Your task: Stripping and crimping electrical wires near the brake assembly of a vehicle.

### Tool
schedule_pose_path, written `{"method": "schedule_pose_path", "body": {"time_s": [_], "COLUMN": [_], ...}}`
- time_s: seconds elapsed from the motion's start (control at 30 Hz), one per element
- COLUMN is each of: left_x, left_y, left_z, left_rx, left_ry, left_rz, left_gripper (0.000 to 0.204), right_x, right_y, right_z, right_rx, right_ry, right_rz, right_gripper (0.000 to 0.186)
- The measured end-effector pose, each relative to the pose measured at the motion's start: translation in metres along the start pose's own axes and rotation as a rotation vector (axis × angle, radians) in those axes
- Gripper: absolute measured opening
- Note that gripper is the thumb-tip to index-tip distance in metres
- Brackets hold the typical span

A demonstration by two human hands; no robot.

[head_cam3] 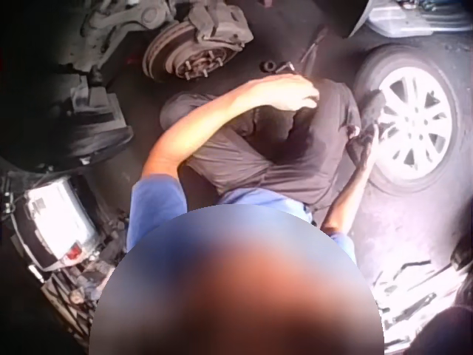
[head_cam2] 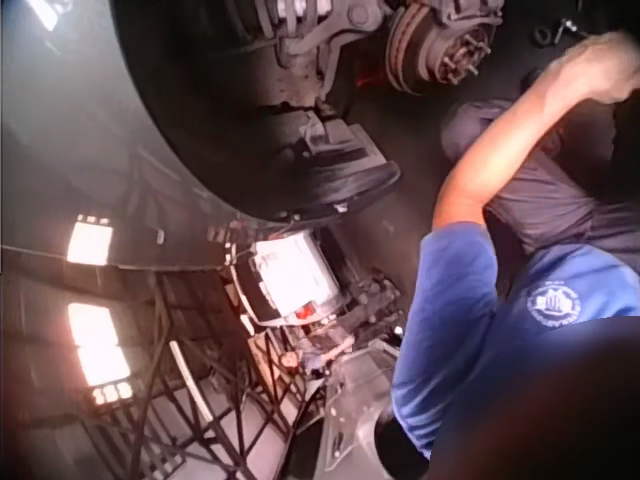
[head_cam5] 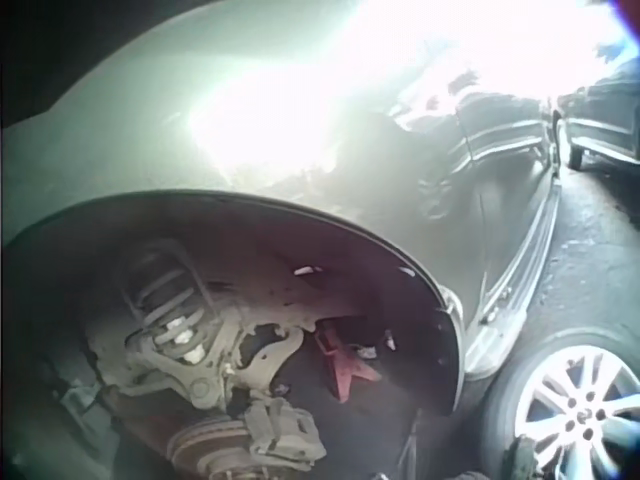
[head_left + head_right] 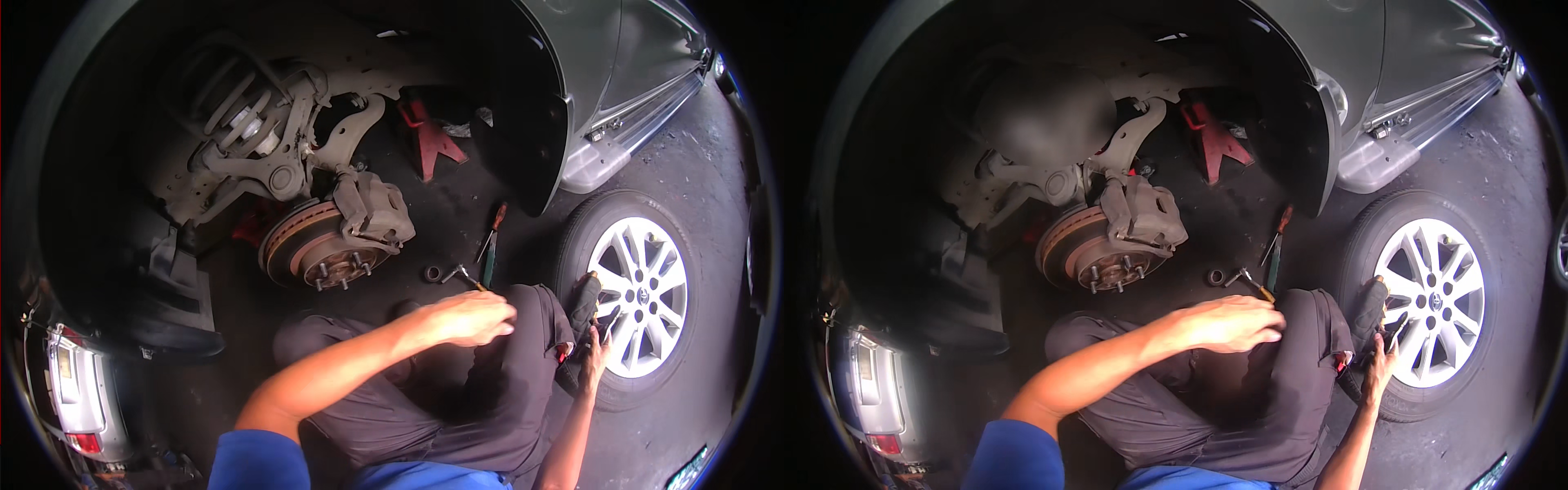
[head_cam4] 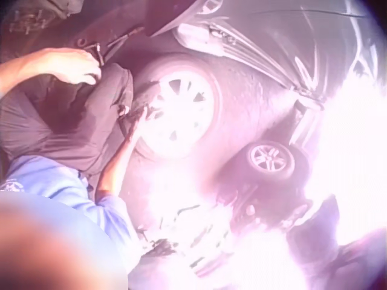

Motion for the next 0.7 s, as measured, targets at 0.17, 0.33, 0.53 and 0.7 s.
{"method": "schedule_pose_path", "body": {"time_s": [0.17, 0.33, 0.53, 0.7], "left_x": [-0.014, -0.022, -0.016, -0.010], "left_y": [0.017, 0.048, 0.055, 0.055], "left_z": [-0.001, 0.002, 0.012, 0.009], "left_rx": [-0.032, -0.149, -0.171, -0.108], "left_ry": [-0.075, -0.324, -0.251, -0.404], "left_rz": [0.065, -0.154, -0.143, -0.200], "left_gripper": [0.042, 0.041, 0.042, 0.030], "right_x": [-0.002, 0.049, 0.062, 0.061], "right_y": [0.014, -0.006, 0.001, 0.003], "right_z": [0.013, 0.051, 0.076, 0.073], "right_rx": [-0.144, -0.287, -0.216, -0.158], "right_ry": [0.409, 0.678, 0.663, 0.644], "right_rz": [0.033, -0.054, 0.161, 0.191], "right_gripper": [0.045, 0.041, 0.039, 0.053]}}
Point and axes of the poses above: each hand's wrist, its own y-axis away from the middle knuckle, its own x-axis out of the palm, z = x × y, the point moved 8 cm from there along -y, towards the middle knuckle, and after that the axes turned 11 degrees about z, right-handed, at the moved point
